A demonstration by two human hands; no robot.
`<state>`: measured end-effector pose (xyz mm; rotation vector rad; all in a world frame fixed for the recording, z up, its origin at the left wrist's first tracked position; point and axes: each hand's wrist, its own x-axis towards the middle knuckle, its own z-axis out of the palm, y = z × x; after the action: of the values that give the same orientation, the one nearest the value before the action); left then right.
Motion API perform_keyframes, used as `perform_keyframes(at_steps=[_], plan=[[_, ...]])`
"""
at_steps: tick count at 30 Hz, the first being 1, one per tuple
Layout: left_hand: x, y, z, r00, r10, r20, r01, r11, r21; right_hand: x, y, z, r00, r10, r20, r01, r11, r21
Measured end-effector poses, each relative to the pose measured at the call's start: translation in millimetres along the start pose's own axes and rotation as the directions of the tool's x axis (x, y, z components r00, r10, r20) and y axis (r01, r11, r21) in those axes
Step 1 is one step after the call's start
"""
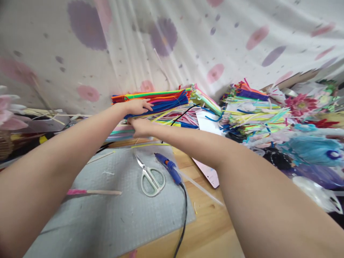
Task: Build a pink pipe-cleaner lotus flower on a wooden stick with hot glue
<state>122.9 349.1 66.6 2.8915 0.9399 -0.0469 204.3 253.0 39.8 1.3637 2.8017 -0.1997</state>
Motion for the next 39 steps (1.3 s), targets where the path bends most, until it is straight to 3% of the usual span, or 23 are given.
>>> perform_keyframes(at_steps=[5,10,15,19,25,28,31,33,36,39], plan=[[1.7,-9.8,-2.7,0.995,-0.097,-0.018,0.094,0.988,-0.118,-23.4,57.6,-31.7,0.995,0.060,-0.082,-0.075,0.979,-0.188],[-30.1,-11.3,-2.7,1.000,0.014,0.027,-0.014,1.000,-0.009,-58.2,107.5,-37.6,0.974,0.153,-0.168,-0.178,0.974,-0.140],[-72.4,14.3,13.4,0.973,0.115,-0.201,-0.090,0.987,0.133,-61.5,128.4,-30.6,0.958,0.207,-0.200,-0.233,0.965,-0.116],[-77.9,32.0,34.2,0.928,0.181,-0.326,-0.134,0.978,0.163,-49.7,141.7,-29.1,0.931,0.168,-0.324,-0.211,0.972,-0.104],[-39.6,29.5,49.0,0.931,0.120,-0.344,-0.041,0.973,0.228,-45.9,139.9,-50.2,0.914,0.228,-0.334,-0.292,0.944,-0.153],[-20.7,13.2,42.3,0.932,0.083,-0.354,0.012,0.966,0.258,-61.2,125.6,-50.0,0.918,0.093,-0.385,-0.214,0.934,-0.285],[-11.4,-0.9,29.0,0.945,0.078,-0.319,0.002,0.970,0.243,-78.9,110.6,-26.6,0.952,-0.094,-0.291,-0.037,0.910,-0.413],[-9.8,-4.3,20.6,0.954,0.067,-0.291,0.003,0.972,0.234,-85.2,104.1,-2.7,0.963,-0.122,-0.241,-0.001,0.891,-0.455],[-10.7,1.4,13.1,0.964,0.038,-0.264,0.028,0.970,0.242,-81.6,104.3,24.3,0.967,-0.063,-0.249,-0.071,0.865,-0.497],[-11.5,19.8,13.0,0.968,-0.018,-0.251,0.083,0.965,0.249,-65.1,117.0,20.5,0.965,-0.017,-0.262,-0.136,0.822,-0.553]])
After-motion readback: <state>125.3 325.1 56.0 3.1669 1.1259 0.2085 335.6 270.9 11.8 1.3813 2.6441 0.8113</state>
